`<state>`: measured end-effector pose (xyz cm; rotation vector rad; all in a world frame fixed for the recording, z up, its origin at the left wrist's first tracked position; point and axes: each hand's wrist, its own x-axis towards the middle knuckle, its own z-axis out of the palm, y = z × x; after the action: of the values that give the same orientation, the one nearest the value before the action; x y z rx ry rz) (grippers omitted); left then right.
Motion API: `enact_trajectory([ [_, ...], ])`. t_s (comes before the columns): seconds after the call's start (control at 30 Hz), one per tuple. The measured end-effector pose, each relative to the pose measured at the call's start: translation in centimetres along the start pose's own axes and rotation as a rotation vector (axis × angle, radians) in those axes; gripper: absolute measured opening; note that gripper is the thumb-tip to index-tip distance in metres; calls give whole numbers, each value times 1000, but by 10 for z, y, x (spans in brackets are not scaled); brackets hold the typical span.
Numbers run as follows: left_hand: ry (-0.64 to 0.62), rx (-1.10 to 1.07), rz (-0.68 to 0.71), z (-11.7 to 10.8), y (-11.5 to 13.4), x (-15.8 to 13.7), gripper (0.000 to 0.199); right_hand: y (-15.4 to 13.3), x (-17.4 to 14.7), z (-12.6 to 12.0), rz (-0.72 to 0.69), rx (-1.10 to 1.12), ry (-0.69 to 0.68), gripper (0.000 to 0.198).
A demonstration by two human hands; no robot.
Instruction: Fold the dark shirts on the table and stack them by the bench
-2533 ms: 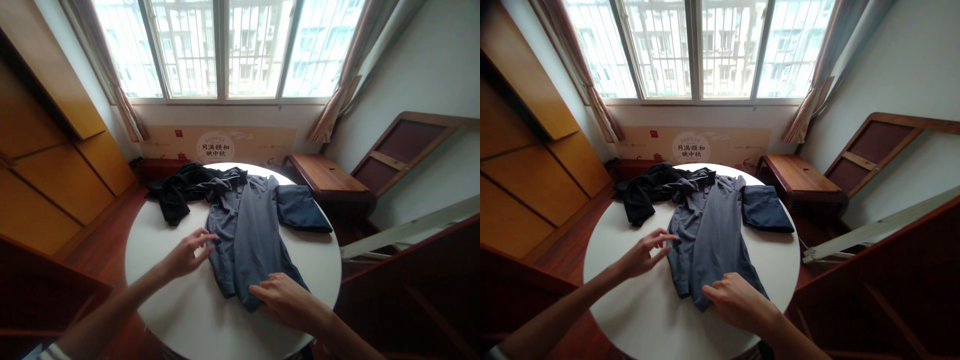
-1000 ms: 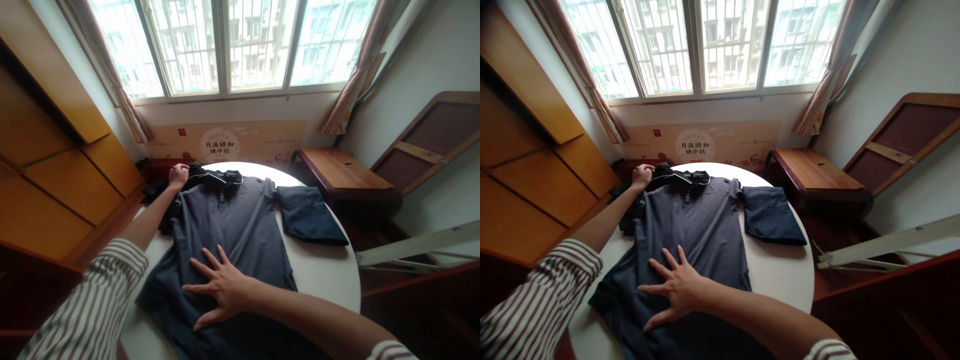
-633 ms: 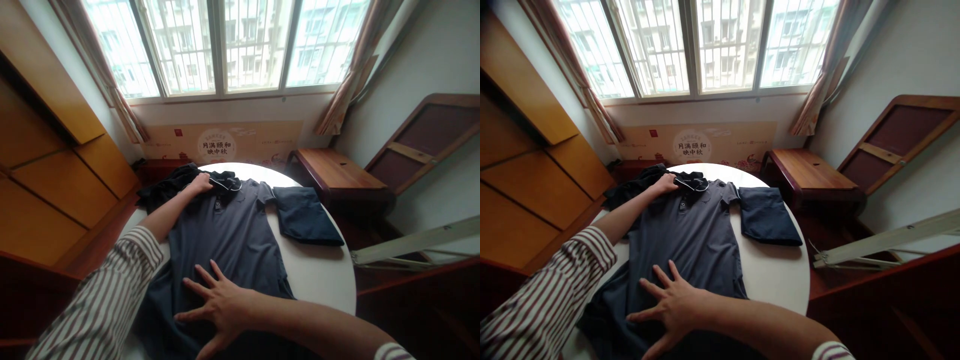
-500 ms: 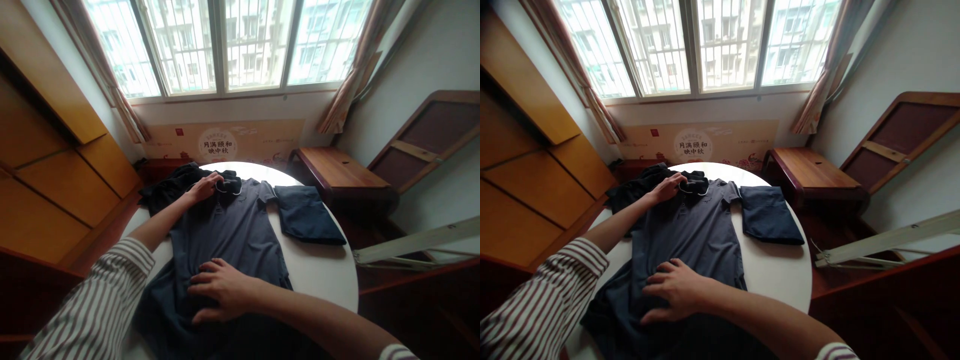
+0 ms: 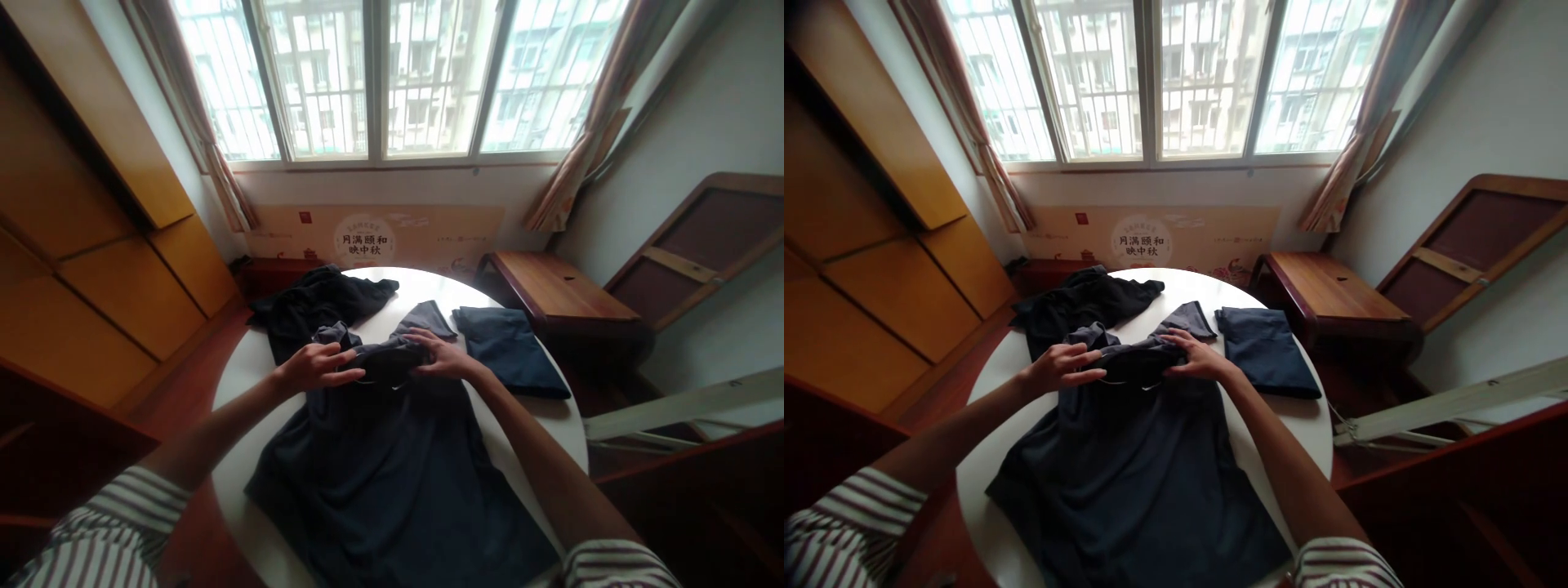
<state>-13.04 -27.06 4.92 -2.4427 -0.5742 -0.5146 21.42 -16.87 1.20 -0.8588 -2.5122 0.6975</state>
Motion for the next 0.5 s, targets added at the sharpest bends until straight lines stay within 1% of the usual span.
enact_trajectory([
  [0.07,45,38,-41,-7,-4,-3,44,3,2,-1,-53,28,-66,66],
  [0.1,63,56,-45,-11,-6,-4,42,1,2,-3,-62,29,-62,57],
  [0.17,59,61,-38,-20,-10,-7,39,-5,2,-8,-59,16,4,38],
  [0.2,36,44,-57,-26,-12,-7,38,-9,1,-13,-54,15,66,31],
  [0.23,-4,17,-105,-33,-12,-8,37,-15,-2,-18,-50,19,138,28],
  [0.33,-169,-113,-362,-55,-13,-11,41,-35,-21,-39,-20,23,314,26],
  [0.4,-257,-235,-485,-70,-14,-15,35,-49,-38,-54,32,-15,347,25],
  [0.47,-297,-389,-531,-81,-18,-19,24,-60,-52,-68,103,-32,318,24],
  [0.5,-296,-464,-546,-84,-22,-20,22,-65,-56,-74,133,-16,303,25],
])
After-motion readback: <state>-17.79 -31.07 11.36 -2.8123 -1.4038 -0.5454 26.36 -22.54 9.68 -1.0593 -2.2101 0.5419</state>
